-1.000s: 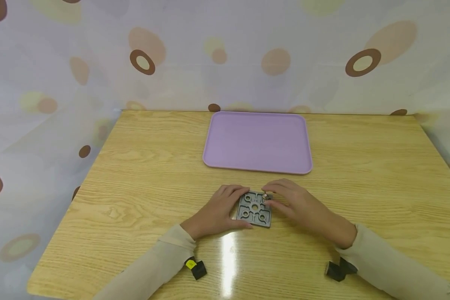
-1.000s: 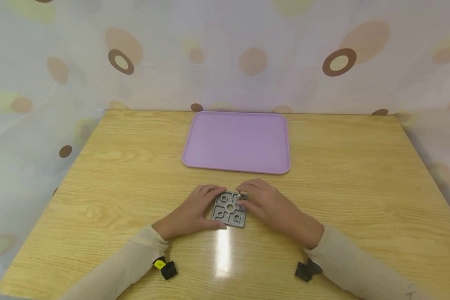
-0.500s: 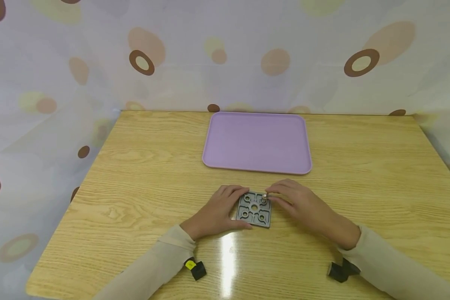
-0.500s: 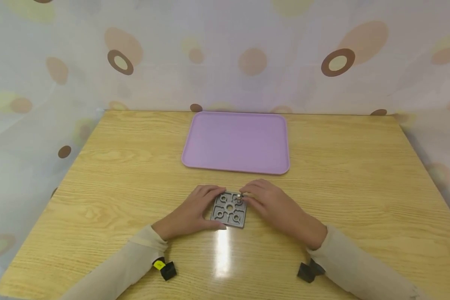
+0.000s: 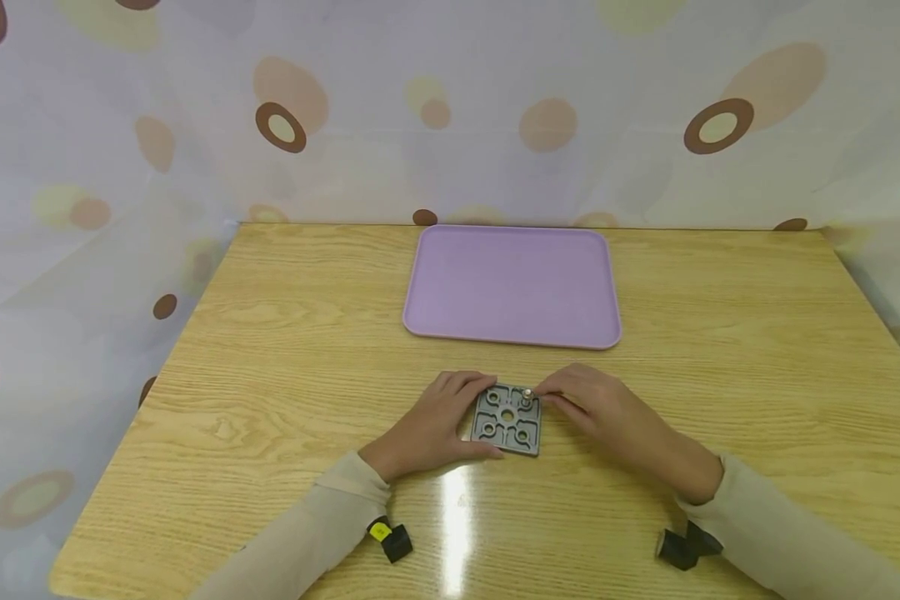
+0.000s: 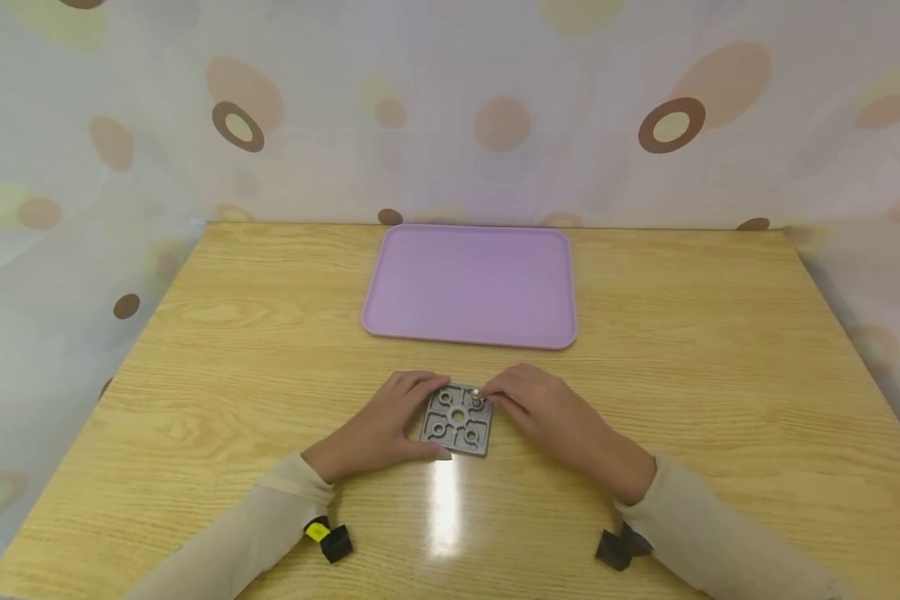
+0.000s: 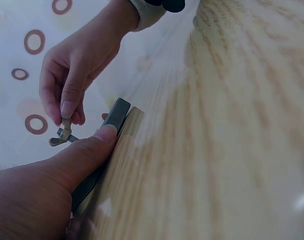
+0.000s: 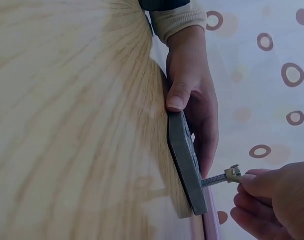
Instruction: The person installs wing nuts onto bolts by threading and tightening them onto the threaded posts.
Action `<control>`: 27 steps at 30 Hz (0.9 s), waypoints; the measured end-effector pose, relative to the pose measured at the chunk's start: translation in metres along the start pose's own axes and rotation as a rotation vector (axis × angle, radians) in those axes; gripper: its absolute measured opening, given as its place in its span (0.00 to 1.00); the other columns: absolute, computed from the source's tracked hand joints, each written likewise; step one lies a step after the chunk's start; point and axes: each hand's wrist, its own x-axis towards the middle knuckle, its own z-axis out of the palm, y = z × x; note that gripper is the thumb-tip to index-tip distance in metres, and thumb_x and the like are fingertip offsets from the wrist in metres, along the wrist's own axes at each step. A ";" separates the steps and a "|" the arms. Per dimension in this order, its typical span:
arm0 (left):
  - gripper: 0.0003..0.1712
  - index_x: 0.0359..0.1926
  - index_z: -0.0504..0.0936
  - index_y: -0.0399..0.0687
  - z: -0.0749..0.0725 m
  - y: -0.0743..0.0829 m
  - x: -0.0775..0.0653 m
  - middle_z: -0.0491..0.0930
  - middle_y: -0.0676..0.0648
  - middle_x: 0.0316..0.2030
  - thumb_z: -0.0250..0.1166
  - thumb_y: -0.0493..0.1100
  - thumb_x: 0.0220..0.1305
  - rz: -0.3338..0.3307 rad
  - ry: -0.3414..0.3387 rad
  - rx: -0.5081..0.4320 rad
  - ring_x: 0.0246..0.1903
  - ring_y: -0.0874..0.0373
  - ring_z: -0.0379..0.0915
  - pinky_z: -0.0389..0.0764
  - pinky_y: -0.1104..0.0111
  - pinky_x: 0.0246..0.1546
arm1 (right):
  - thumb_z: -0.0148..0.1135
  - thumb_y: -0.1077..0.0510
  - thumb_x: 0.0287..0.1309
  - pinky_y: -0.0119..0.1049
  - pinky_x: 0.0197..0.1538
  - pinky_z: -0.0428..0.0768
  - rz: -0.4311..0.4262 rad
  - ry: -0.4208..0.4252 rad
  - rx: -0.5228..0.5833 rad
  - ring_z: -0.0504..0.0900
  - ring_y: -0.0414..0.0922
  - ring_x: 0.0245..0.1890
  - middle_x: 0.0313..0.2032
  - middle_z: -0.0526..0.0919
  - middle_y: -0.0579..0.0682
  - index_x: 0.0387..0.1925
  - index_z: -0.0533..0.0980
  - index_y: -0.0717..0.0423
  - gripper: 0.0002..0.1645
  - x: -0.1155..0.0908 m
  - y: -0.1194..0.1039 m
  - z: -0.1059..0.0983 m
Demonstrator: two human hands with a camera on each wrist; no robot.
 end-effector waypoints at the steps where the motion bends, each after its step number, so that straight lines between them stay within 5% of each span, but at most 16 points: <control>1: 0.55 0.70 0.55 0.52 0.000 0.000 0.000 0.60 0.50 0.63 0.62 0.72 0.48 -0.001 0.000 -0.001 0.60 0.58 0.54 0.60 0.62 0.60 | 0.61 0.66 0.56 0.32 0.49 0.75 -0.005 0.003 0.000 0.76 0.38 0.46 0.43 0.80 0.41 0.42 0.80 0.51 0.13 0.000 0.000 0.000; 9: 0.54 0.70 0.56 0.53 0.000 -0.001 0.001 0.60 0.51 0.63 0.61 0.73 0.48 0.000 0.001 0.012 0.60 0.58 0.54 0.60 0.63 0.61 | 0.65 0.68 0.51 0.32 0.46 0.76 -0.072 0.058 0.018 0.77 0.39 0.43 0.40 0.80 0.41 0.39 0.80 0.53 0.13 0.003 0.000 0.005; 27: 0.54 0.70 0.55 0.52 0.000 -0.002 0.000 0.59 0.52 0.63 0.62 0.72 0.48 0.013 0.007 0.000 0.59 0.59 0.53 0.60 0.63 0.60 | 0.66 0.60 0.53 0.39 0.55 0.72 -0.017 0.031 0.000 0.73 0.45 0.52 0.50 0.76 0.48 0.50 0.76 0.58 0.21 0.008 -0.005 0.009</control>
